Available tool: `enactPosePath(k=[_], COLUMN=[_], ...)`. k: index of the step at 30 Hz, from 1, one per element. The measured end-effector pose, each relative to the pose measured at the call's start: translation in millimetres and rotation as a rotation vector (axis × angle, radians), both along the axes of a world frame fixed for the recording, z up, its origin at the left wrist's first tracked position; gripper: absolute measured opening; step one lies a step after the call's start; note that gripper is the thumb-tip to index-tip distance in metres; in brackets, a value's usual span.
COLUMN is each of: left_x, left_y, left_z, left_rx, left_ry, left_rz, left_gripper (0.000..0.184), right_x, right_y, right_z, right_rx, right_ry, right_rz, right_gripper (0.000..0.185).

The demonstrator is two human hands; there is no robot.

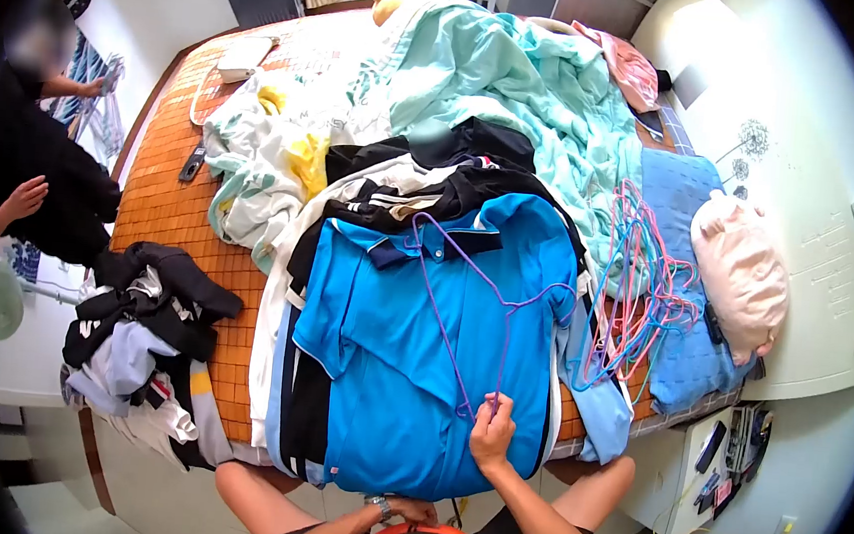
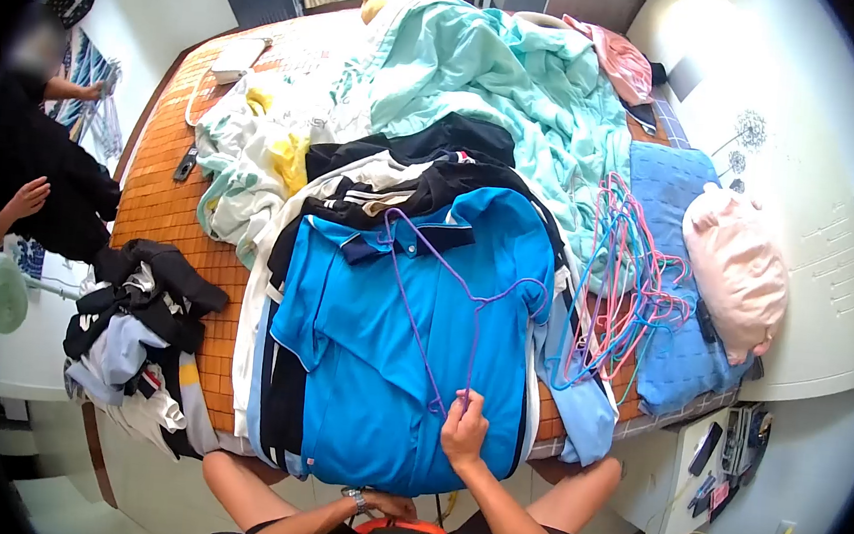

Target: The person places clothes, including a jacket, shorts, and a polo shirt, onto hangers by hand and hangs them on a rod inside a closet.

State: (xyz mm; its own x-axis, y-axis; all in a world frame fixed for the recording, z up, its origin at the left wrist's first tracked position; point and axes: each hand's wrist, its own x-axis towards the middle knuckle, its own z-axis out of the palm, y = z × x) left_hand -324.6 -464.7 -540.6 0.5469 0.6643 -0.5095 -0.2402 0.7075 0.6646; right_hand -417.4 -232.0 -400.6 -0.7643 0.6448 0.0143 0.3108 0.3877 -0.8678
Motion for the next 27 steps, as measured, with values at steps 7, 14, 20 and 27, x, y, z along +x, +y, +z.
enactPosePath(k=[7,14,20,27], left_x=[-19.3,-121.8,-166.3,-160.2], left_y=[17.1,7.5,-34.7,-34.7], left_z=[20.2,194.2,188.2,191.6], left_rx=[0.169,0.212,-0.101,-0.188], left_ry=[0.29,0.455,1.812,1.919], left_rz=[0.162,0.955,1.27,1.089], left_gripper=[0.047,0.034,0.052,0.035], right_x=[-8.4,-22.3,-1.1,29.1], right_y=[-2.0,13.7,69.4,189.1], right_z=[-0.8,5.4,28.2,-35.4], right_rx=[-0.013,-0.194,-0.449,-0.115], right_ry=[0.091,0.223,0.41,0.146], right_rz=[-0.073,-0.099,-0.237,-0.425], right_gripper=[0.016,0.022,0.027,0.034])
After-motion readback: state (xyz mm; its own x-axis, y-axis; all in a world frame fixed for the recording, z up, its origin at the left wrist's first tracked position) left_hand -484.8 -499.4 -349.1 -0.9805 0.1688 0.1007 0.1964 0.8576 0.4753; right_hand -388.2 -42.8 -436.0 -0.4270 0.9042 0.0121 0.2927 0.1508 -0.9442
